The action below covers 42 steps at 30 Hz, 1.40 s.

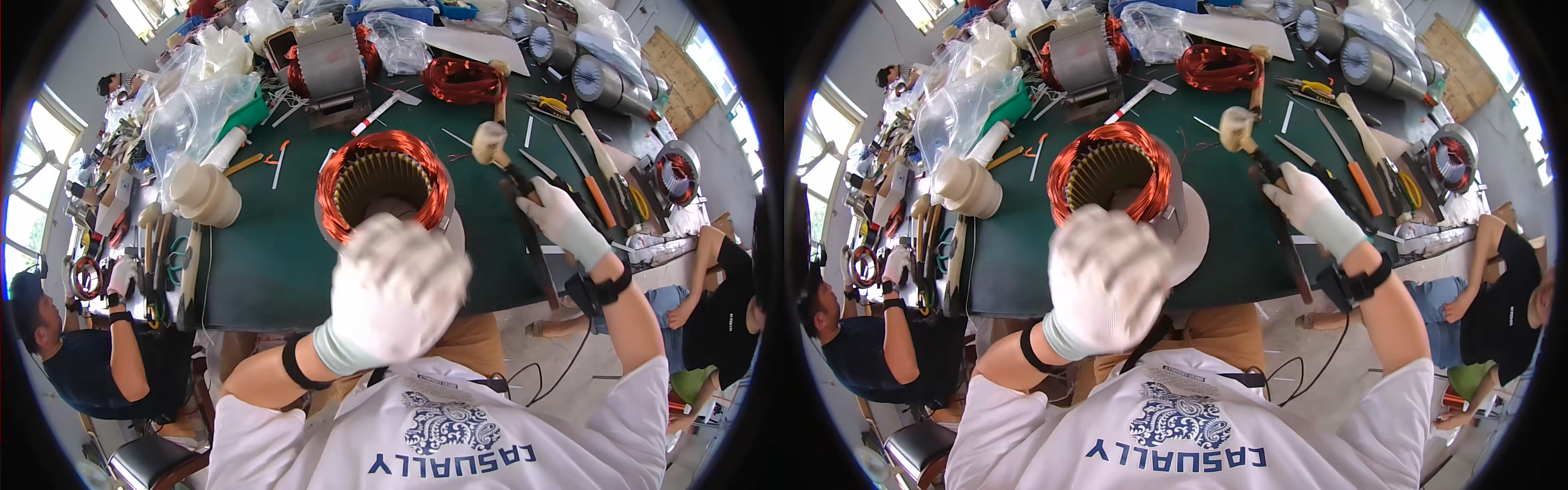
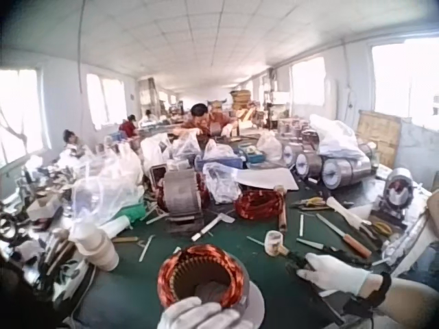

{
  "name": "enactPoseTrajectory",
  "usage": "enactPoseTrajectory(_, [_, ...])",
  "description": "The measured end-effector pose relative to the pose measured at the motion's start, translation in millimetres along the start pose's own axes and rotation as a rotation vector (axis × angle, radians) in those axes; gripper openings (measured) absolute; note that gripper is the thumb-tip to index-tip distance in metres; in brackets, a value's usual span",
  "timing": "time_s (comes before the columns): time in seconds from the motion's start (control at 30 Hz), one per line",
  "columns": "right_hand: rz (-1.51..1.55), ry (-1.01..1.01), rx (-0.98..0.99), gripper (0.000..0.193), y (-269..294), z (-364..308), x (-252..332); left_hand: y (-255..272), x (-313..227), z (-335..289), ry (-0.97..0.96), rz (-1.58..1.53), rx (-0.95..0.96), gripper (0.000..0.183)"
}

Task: Winding and assembling a stator core with copper wire and insulating materials.

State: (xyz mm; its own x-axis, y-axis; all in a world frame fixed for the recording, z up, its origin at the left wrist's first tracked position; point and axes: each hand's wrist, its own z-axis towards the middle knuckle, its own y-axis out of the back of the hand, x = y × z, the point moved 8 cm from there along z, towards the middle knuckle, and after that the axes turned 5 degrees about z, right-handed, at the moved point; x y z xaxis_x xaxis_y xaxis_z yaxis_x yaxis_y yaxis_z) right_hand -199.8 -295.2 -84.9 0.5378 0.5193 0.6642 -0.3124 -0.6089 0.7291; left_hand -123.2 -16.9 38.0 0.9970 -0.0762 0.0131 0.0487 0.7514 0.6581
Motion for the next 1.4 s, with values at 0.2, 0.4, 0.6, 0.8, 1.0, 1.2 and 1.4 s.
enactPoseTrajectory(0.2, [0.030,0.440,-0.176,0.050,29,5,59,-32,36,-2,0.308,0.229,0.052,0.044])
enactPoseTrajectory(0.4, [0.016,0.565,-0.063,0.055,59,-18,168,-32,46,-8,0.280,0.195,0.058,0.036])
enactPoseTrajectory(0.6, [0.251,0.385,0.059,0.055,95,2,180,-27,51,-9,0.250,0.143,0.053,0.035])
enactPoseTrajectory(0.8, [0.291,0.080,0.122,0.068,54,-21,90,-30,53,-13,0.164,0.130,0.002,0.034])
enactPoseTrajectory(1.0, [-0.034,0.413,0.074,0.059,22,-44,93,-22,67,-18,0.124,-0.003,-0.033,0.031])
enactPoseTrajectory(1.2, [0.418,0.468,-0.156,0.070,79,-9,145,-16,71,-9,0.066,-0.166,-0.009,0.043])
enactPoseTrajectory(1.4, [-0.157,0.759,0.133,0.064,51,34,224,-27,59,-8,0.229,0.021,0.082,0.048])
